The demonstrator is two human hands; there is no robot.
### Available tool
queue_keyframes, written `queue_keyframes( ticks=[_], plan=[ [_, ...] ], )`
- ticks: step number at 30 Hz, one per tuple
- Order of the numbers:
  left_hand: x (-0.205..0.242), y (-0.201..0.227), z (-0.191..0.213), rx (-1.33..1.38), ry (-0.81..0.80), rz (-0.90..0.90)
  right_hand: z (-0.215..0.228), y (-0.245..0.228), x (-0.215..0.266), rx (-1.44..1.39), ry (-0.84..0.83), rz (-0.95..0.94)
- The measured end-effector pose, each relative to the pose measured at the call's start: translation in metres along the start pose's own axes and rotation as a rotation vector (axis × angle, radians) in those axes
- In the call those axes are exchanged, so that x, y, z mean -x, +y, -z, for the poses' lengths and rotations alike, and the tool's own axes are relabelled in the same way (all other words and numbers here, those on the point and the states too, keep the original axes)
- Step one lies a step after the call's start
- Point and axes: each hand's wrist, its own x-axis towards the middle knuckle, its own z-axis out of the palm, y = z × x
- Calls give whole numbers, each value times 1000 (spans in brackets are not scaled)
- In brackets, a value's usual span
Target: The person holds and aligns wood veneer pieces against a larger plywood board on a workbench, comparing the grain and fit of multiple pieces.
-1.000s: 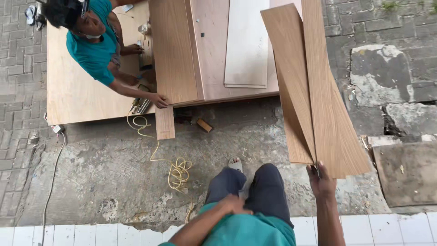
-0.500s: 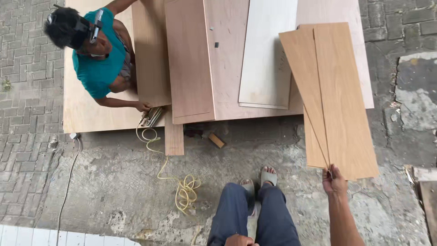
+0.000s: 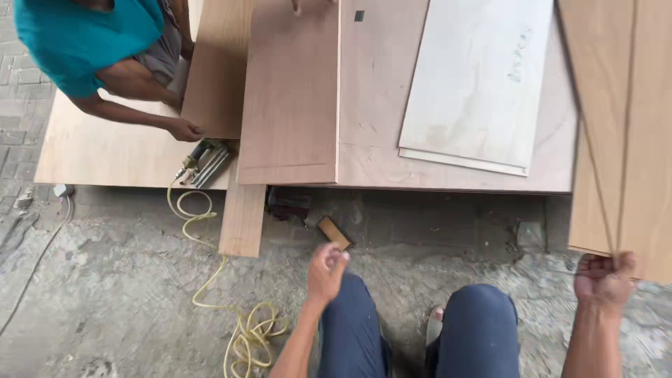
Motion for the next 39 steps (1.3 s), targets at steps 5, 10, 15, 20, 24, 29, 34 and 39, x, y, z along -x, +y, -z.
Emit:
queue_keyframes(
  ticks=[5, 10, 15, 20, 24, 29, 34, 39],
  plan=[
    [-128, -88, 4, 812, 549, 238, -4, 24, 36, 314, -145, 62],
    [-188, -106, 77, 1216, 932, 437, -4, 65, 157, 783, -546, 127],
    [-215, -105, 148, 1296, 879, 547, -18, 90, 248, 1465, -534, 510],
    [-213, -82, 184, 1155, 803, 529, 17, 124, 211, 2122, -761, 1034],
    [-211, -61, 207, 1188, 870, 453, 16, 124, 208, 2066, -765, 965],
    [-216, -46, 216, 971, 845, -71, 2, 117, 214, 2070, -721, 759],
    [-205, -10, 221, 1116, 634, -532, 12, 130, 193, 2004, -763, 930],
    [-178, 3, 211, 1372, 576, -416, 15, 139, 179, 2011, -769, 964]
  ],
)
